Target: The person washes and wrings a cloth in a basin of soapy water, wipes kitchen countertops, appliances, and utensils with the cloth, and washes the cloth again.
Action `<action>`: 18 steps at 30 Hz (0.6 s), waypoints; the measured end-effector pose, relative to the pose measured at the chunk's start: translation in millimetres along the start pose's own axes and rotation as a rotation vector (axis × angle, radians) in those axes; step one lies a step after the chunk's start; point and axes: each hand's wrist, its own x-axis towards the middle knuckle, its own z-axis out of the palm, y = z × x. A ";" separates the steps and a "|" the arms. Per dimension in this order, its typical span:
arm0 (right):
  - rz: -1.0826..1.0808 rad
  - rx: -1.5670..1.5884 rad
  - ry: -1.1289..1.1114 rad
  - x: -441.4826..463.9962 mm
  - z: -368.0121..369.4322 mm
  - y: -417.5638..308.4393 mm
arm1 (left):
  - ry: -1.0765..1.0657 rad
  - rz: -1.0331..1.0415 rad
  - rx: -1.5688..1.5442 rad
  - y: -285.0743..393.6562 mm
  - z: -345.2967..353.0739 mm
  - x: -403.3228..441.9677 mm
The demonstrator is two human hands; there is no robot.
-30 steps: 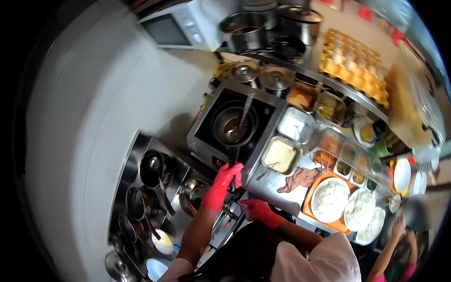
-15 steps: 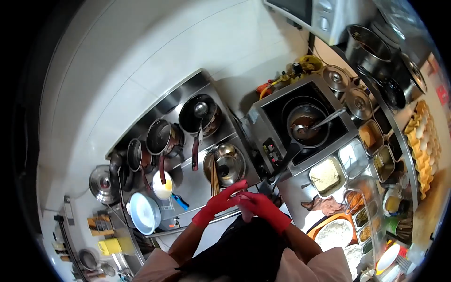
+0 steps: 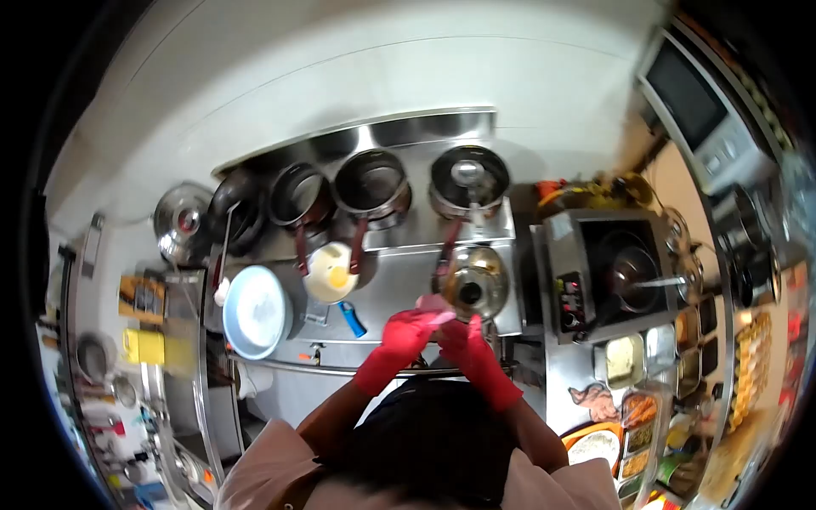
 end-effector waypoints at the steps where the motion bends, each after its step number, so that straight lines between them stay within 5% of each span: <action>1: 0.136 0.129 0.098 -5.8 28.9 -4.2 | -0.058 -0.173 -0.207 -31.8 26.3 -9.1; 3: -0.027 0.351 -0.406 9.5 45.9 13.2 | 0.009 0.174 0.186 -31.2 17.2 -27.3; 4: 0.020 0.515 -0.589 17.4 50.9 15.4 | 0.052 0.194 0.087 -30.3 9.6 -35.2; 6: -0.093 0.214 -0.371 18.2 62.1 21.9 | 0.126 0.248 -0.122 -28.1 1.0 -55.4; 7: -0.154 0.063 -0.262 17.8 64.9 23.0 | 0.076 0.172 -0.241 -33.9 -5.5 -67.3; 9: -0.121 0.284 -0.255 28.4 46.0 36.3 | -0.027 0.021 -0.480 -55.8 -23.2 -96.8; 10: -0.116 0.292 -0.210 26.1 46.1 38.5 | 0.048 -0.001 -0.324 -71.1 -32.9 -111.5; 12: -0.101 0.294 -0.168 9.7 70.7 35.9 | 0.129 -0.497 -0.479 -124.3 -39.0 -136.4; 13: -0.097 0.269 -0.159 1.0 79.9 36.9 | 0.122 -0.971 -0.787 -169.0 -27.9 -144.6; 14: -0.096 0.242 -0.149 -6.3 87.0 36.5 | 0.373 -0.653 -0.173 -216.3 -18.1 -156.2; 15: -0.100 0.213 -0.142 -11.1 94.4 34.0 | 0.548 -0.683 0.049 -252.4 -12.1 -168.5; 17: -0.219 -0.165 -0.133 -16.1 104.6 34.5 | 0.530 -0.839 0.435 -286.4 -29.8 -167.6; 18: -0.296 -0.424 -0.125 -16.4 104.7 37.3 | 0.514 -0.928 0.268 -289.8 -45.6 -161.5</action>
